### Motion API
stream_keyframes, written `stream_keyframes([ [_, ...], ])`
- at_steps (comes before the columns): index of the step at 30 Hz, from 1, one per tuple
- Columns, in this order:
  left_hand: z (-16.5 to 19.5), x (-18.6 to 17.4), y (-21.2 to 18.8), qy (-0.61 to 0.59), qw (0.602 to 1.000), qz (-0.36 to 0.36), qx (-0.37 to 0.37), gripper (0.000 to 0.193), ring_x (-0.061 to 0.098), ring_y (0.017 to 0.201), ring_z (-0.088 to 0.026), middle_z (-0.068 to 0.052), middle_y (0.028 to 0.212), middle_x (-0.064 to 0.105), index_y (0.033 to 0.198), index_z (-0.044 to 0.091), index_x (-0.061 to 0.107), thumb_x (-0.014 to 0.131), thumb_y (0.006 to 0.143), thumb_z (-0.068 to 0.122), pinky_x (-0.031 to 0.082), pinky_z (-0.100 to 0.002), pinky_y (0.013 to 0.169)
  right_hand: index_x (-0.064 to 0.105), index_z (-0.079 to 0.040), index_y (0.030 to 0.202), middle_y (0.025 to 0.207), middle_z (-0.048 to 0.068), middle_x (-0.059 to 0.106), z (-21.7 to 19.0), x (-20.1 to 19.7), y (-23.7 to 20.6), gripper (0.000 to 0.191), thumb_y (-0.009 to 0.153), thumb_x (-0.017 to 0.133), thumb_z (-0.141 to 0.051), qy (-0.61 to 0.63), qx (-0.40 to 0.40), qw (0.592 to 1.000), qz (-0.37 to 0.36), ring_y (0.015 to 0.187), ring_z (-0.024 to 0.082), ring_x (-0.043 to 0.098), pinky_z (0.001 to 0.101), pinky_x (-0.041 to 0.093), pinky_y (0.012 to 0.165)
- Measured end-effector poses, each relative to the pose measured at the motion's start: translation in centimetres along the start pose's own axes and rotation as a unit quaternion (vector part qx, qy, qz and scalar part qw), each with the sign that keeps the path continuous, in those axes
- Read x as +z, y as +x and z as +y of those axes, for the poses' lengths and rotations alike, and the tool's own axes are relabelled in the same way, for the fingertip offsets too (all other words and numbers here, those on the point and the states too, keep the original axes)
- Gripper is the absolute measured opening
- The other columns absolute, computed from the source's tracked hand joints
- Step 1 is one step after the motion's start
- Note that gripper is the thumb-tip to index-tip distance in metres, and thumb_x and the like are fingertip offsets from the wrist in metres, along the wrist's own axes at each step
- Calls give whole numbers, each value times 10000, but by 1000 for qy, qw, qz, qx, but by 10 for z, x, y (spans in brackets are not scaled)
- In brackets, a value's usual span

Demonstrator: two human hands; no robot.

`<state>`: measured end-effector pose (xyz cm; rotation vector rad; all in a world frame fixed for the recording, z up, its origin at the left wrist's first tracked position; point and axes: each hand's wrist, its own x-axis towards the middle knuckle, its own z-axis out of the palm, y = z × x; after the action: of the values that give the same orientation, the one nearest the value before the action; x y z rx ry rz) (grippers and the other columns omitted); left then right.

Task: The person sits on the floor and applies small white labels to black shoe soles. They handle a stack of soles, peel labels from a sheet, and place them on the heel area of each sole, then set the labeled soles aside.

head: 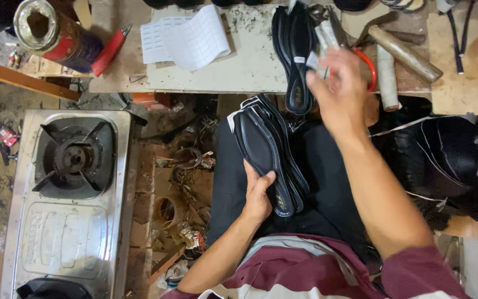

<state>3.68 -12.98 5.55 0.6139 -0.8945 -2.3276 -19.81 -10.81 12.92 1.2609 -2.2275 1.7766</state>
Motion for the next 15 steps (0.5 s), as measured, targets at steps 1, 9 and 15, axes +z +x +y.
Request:
stream_keyframes([
  [1, 4, -2, 3, 4, 1000, -5, 2, 931, 393, 1439, -249, -107, 1587, 369, 1640, 137, 104, 506, 812, 1, 287, -368, 1199, 640, 11, 1172, 1392, 118, 630, -7, 1, -17, 206, 994, 744, -2, 42, 8, 999, -27, 1219, 190, 638, 325, 536, 1106],
  [9, -1, -14, 17, 48, 999, 6, -25, 984, 469, 1286, -247, -124, 1497, 425, 1636, 140, 102, 526, 770, -53, 405, -329, 1045, 726, -1, 963, 1544, 182, 497, -29, 22, -131, 95, 906, 726, -77, 121, 188, 963, -148, 1456, 326, 468, 419, 370, 1175],
  [15, -15, -11, 10, 94, 995, -28, 23, 916, 506, 1295, -203, -139, 1495, 450, 1634, 89, 128, 537, 828, -58, 455, -283, 1063, 732, -26, 939, 1538, 184, 525, -30, 19, -142, 124, 878, 755, -132, 11, 156, 979, -132, 1429, 323, 516, 395, 403, 1154],
])
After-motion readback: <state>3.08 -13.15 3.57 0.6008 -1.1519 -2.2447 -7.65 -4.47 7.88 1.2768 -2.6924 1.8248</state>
